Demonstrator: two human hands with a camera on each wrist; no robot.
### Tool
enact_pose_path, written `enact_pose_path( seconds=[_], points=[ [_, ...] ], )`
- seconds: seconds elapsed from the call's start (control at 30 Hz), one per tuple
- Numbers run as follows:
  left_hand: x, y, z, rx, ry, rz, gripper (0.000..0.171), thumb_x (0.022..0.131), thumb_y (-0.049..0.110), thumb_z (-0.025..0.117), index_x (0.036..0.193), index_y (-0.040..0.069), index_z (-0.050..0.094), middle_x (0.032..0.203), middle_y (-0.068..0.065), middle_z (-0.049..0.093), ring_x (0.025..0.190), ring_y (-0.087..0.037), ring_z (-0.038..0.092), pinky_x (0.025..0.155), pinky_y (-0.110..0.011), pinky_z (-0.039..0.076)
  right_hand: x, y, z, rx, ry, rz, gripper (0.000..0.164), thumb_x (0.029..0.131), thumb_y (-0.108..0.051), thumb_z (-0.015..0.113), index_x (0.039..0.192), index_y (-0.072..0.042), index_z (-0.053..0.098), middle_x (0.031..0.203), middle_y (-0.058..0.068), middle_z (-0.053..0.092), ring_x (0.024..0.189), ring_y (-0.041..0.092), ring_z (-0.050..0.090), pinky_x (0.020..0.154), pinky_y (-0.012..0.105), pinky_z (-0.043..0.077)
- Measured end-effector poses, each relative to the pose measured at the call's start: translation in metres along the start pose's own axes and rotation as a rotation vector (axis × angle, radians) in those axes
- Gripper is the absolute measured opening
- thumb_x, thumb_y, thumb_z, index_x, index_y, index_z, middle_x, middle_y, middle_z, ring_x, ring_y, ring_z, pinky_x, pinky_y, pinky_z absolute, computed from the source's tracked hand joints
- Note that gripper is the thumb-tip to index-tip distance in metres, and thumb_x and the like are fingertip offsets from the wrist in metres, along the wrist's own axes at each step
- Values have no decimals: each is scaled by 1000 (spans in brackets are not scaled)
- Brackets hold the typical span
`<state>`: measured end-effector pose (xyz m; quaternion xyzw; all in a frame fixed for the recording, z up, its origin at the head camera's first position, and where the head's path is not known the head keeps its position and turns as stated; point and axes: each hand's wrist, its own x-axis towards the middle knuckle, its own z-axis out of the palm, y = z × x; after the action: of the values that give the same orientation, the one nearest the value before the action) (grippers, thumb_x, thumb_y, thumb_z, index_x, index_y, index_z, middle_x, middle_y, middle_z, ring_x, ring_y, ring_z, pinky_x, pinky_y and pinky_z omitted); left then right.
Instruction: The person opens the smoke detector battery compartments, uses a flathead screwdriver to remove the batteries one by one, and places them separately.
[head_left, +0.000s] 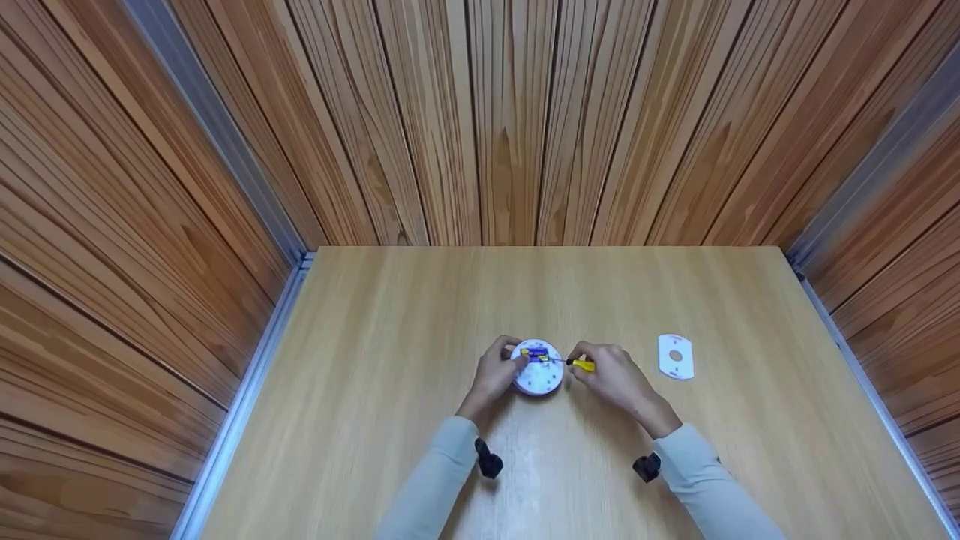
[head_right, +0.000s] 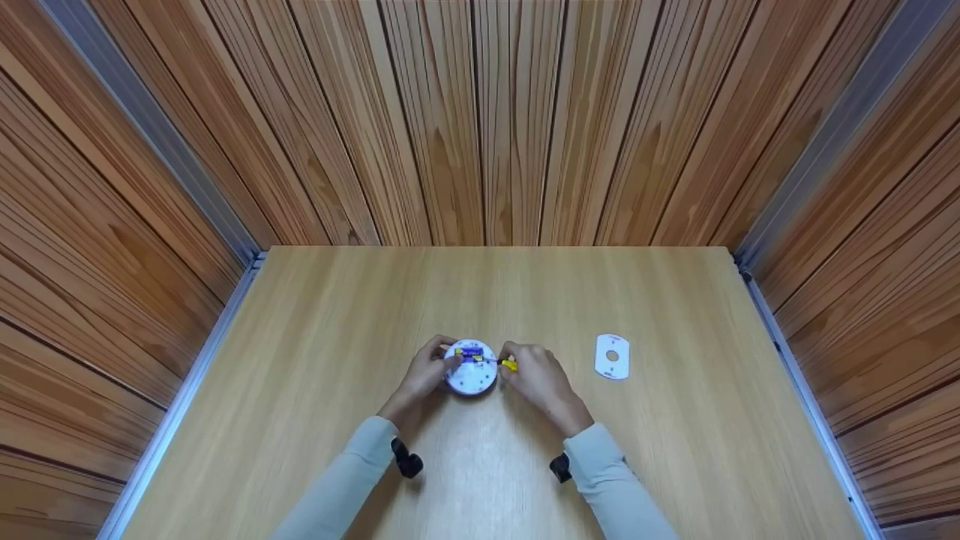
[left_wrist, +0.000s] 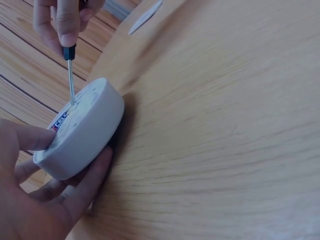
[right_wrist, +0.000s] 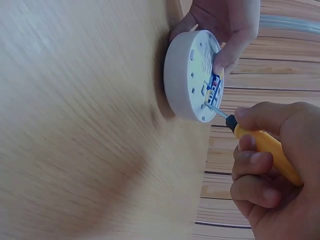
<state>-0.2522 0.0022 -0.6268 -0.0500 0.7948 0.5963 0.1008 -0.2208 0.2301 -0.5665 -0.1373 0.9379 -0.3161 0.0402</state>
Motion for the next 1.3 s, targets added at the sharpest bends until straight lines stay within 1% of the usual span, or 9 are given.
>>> enact_pose_path(
  seconds=[0.13,0.3,0.4,0.43,0.53,0.67,0.9,1.03,1.3],
  points=[
    [1,-1,1,-7,7,9,27,98,16,70,125,14,69,102,-5,64,88,-16,58,70,-24,47,0,-6,1,-60,14,-29,19,97,-12,78,116,-7,77,119,14,78,106,27,74,96,50,62],
    [-1,-2,2,-33,2,-9,23,100,14,68,123,16,70,106,-5,63,94,-18,57,74,-26,46,1,-15,2,-104,9,-35,17,96,-10,78,113,-5,77,112,15,79,88,19,68,82,42,62],
    [-1,-2,3,-38,1,-11,22,101,13,68,122,17,70,108,-5,63,96,-18,57,77,-26,46,3,-18,2,-122,-8,-43,18,96,-9,78,112,-2,76,111,17,79,83,18,65,75,38,61],
    [-1,-2,3,-38,-1,-12,22,101,13,68,122,17,70,108,-4,63,97,-18,57,77,-26,46,3,-19,1,-121,-18,-37,18,96,-9,78,113,-2,76,111,17,79,83,18,65,75,37,60],
    [-1,-2,2,-32,-5,-9,23,102,14,67,123,19,71,111,-4,64,101,-19,57,81,-28,46,5,-19,-1,-100,-45,-13,20,97,-10,78,116,-3,76,114,16,78,85,18,66,76,36,60],
    [-2,-3,0,-25,0,-11,23,102,14,66,124,20,71,112,-3,63,103,-20,57,85,-30,46,8,-17,-4,-29,-76,30,20,97,-9,78,117,-7,77,118,14,78,92,20,68,82,38,60],
    [-1,-5,-1,-6,17,69,20,99,10,70,119,13,73,106,-4,64,101,-18,57,86,-29,45,10,-8,-6,33,-90,64,17,97,-9,77,113,-7,78,114,12,77,96,24,65,87,41,58],
    [-2,-5,-2,0,3,65,20,101,11,69,120,15,73,109,-4,65,103,-18,57,88,-30,45,10,-2,-7,90,-99,95,17,97,-10,77,114,-9,78,115,9,76,100,24,64,92,42,57],
    [-2,-6,-4,-1,-8,70,20,102,12,69,121,15,72,111,-5,65,105,-19,58,90,-32,46,11,14,-8,191,-115,99,17,98,-11,76,115,-11,79,116,6,74,106,25,63,94,40,54]
  ],
)
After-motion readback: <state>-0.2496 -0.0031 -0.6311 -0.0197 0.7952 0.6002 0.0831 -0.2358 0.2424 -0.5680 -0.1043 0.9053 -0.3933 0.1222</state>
